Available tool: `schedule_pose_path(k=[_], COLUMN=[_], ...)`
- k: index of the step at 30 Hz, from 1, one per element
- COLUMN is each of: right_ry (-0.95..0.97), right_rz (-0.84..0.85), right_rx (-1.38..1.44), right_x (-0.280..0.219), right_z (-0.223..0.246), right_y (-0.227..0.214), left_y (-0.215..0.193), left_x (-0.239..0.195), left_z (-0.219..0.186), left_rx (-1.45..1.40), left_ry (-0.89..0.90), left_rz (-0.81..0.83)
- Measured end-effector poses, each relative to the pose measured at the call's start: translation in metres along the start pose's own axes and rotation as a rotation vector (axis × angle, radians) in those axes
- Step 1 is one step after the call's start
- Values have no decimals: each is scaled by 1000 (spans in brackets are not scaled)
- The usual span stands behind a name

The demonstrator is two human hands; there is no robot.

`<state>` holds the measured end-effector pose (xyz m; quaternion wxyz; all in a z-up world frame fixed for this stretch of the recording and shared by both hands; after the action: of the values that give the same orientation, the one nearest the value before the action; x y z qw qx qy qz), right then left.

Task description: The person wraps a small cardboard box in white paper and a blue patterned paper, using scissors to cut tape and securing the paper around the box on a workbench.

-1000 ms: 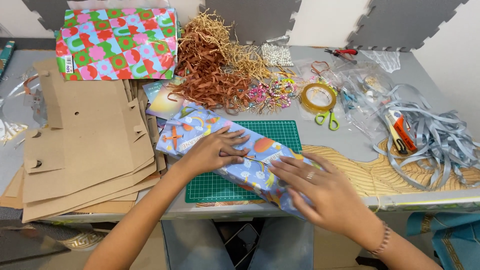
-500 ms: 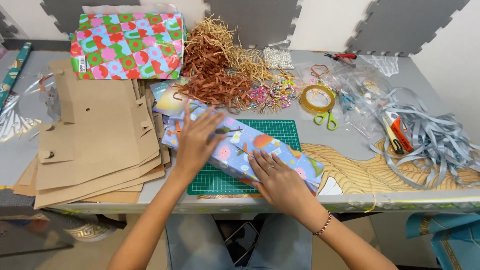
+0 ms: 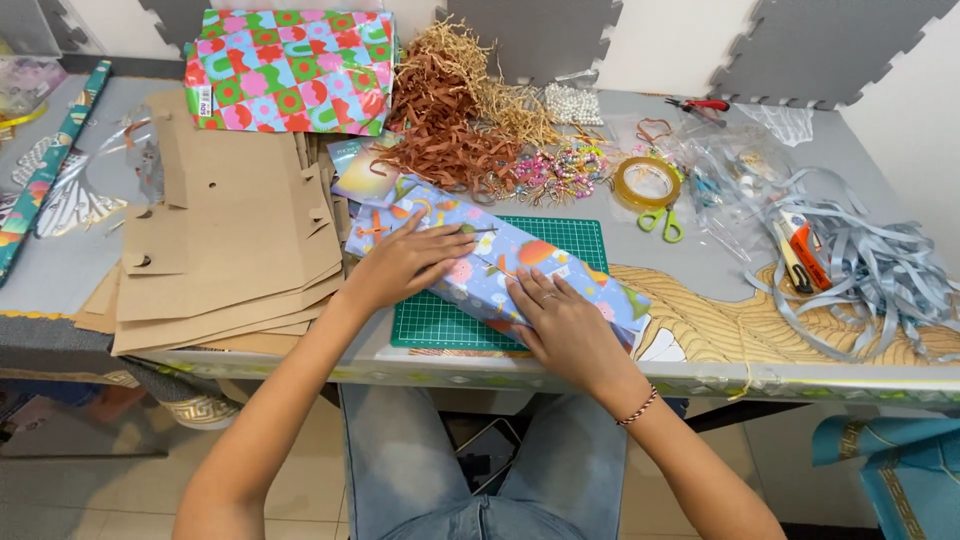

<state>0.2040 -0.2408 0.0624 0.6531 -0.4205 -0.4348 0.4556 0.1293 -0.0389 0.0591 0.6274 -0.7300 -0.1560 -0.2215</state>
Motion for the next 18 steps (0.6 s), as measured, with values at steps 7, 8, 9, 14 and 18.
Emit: schedule_pose_path(k=[7,8,9,14,18], right_ry=[-3,-5,3,16,20], right_rz=[14,10,17,40,17], right_rx=[5,2,-14,-77,-67], right_x=[2,5,6,12,11], right_z=[0,1,0,0,6], right_y=[1,1,3,8,10], left_y=[26,25,30,42,21], left_x=[21,26,31,60,65], left_z=[18,20,21,30,12], left_rx=[41,44,25,124,-64], left_ry=[30,32,28,72,39], left_rz=[5,2,82,247,360])
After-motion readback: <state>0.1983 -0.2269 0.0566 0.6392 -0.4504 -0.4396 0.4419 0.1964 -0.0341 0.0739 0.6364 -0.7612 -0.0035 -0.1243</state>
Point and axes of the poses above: each hand's wrist, its own x-axis towards the middle knuckle, its own y-axis out of the palm, z = x × y, the point moved 6 cm from there along x, towards the middle knuckle, and after that the axes turned 14 degrees about x, right-handed, at the moved point
